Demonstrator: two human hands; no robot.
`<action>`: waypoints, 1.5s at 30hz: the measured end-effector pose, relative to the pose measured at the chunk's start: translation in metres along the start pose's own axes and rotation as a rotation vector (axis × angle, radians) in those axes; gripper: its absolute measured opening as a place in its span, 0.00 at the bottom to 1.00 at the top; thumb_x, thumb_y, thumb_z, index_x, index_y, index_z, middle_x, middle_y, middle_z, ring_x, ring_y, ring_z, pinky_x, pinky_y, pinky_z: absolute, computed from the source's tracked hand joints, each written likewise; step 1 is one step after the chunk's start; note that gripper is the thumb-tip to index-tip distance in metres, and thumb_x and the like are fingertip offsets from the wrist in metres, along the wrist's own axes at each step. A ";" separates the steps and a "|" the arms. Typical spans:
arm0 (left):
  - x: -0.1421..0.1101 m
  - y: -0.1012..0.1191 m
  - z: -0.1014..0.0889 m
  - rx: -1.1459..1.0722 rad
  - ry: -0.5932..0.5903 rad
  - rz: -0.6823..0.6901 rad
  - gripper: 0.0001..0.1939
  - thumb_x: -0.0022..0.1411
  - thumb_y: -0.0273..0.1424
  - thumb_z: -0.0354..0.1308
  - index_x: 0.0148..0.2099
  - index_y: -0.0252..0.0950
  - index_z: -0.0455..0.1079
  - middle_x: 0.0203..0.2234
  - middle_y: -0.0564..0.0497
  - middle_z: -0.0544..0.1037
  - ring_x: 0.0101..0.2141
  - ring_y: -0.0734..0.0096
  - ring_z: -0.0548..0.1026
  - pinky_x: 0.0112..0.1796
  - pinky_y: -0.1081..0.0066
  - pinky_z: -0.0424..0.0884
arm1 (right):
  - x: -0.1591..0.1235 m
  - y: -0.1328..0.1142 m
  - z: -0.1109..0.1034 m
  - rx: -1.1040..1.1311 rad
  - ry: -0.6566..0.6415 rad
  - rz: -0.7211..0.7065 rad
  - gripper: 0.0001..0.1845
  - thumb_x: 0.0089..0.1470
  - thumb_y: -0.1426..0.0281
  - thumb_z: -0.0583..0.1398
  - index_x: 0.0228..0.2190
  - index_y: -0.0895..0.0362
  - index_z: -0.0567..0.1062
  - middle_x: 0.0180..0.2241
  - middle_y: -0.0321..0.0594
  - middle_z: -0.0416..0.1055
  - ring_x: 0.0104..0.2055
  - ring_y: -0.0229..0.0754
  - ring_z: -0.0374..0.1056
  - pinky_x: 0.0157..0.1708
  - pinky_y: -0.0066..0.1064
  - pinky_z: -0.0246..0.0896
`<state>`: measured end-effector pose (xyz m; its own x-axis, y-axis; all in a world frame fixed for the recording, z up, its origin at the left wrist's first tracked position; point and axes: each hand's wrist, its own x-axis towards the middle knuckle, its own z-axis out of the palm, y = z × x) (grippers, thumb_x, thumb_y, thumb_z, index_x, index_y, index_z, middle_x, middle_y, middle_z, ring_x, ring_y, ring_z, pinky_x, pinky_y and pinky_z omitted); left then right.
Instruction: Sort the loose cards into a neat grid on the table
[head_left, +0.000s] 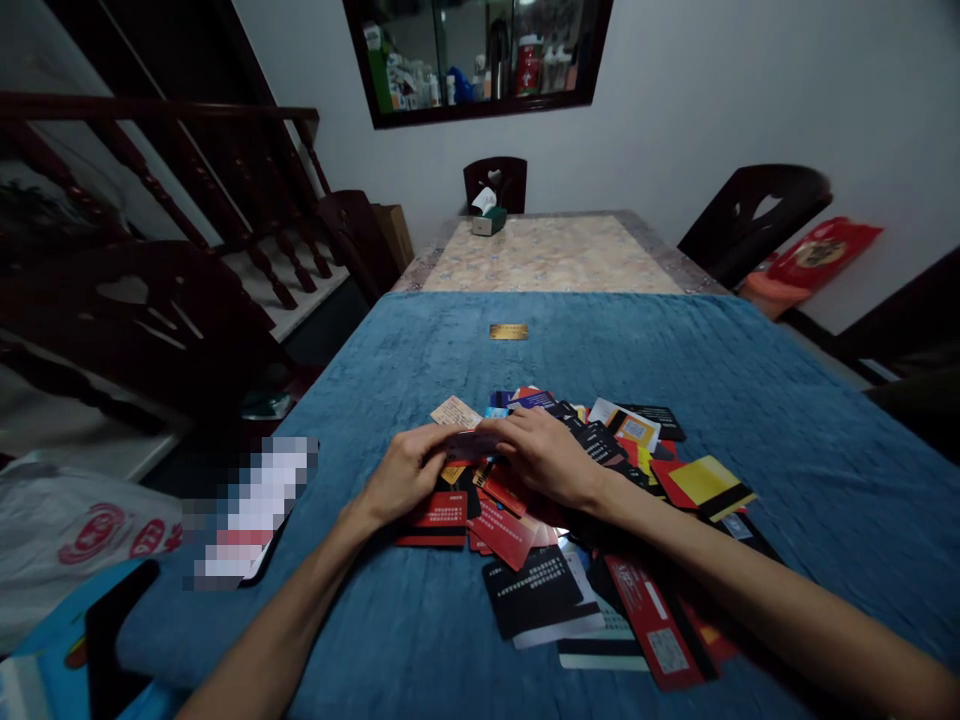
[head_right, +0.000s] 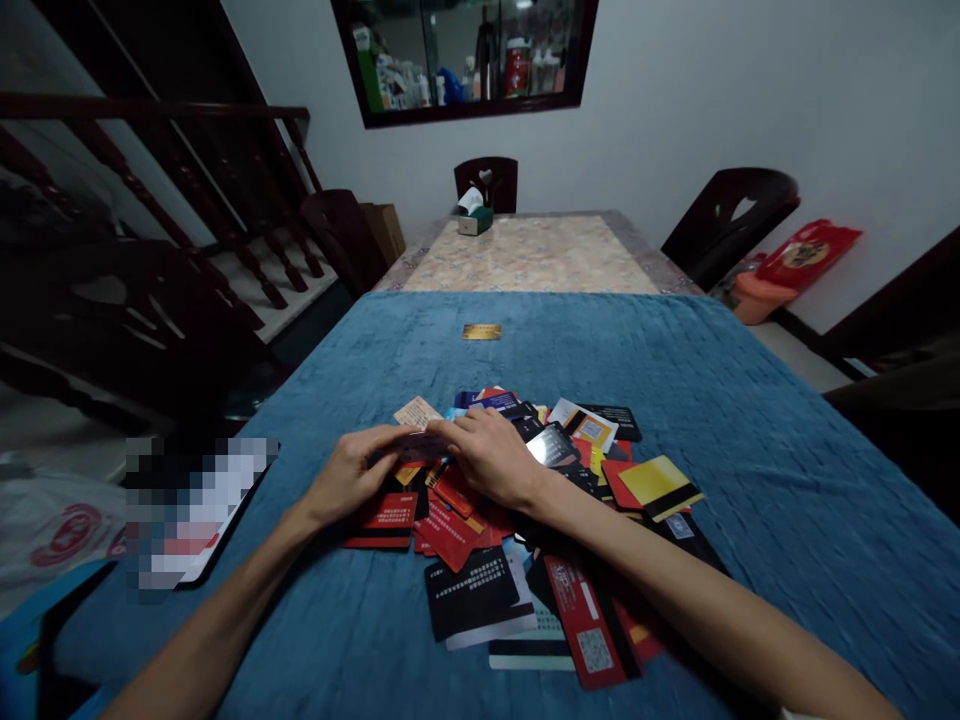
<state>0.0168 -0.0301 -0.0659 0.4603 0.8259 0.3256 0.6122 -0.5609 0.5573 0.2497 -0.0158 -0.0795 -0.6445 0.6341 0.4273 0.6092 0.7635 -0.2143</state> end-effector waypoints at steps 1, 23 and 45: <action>0.000 -0.001 0.001 -0.002 0.009 0.003 0.20 0.61 0.21 0.50 0.52 0.35 0.74 0.46 0.47 0.81 0.47 0.66 0.79 0.51 0.61 0.75 | 0.000 0.000 0.000 -0.013 0.002 0.001 0.19 0.59 0.79 0.55 0.52 0.57 0.70 0.38 0.44 0.76 0.39 0.43 0.64 0.37 0.33 0.53; -0.001 -0.007 0.009 -0.027 0.183 0.028 0.21 0.62 0.22 0.50 0.54 0.38 0.74 0.48 0.47 0.80 0.46 0.66 0.79 0.51 0.61 0.75 | 0.001 -0.011 -0.007 -0.275 0.061 -0.056 0.26 0.63 0.62 0.56 0.60 0.60 0.64 0.49 0.55 0.68 0.45 0.51 0.62 0.41 0.41 0.56; 0.004 0.015 0.001 0.132 0.180 0.061 0.23 0.64 0.24 0.53 0.61 0.39 0.62 0.53 0.44 0.67 0.49 0.65 0.73 0.49 0.63 0.74 | 0.006 -0.007 -0.021 -0.263 0.173 -0.063 0.22 0.58 0.73 0.58 0.54 0.66 0.68 0.45 0.55 0.67 0.44 0.51 0.56 0.42 0.42 0.62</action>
<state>0.0288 -0.0353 -0.0565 0.3842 0.7802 0.4937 0.6709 -0.6033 0.4312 0.2514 -0.0206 -0.0568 -0.6105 0.5390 0.5803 0.6835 0.7287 0.0422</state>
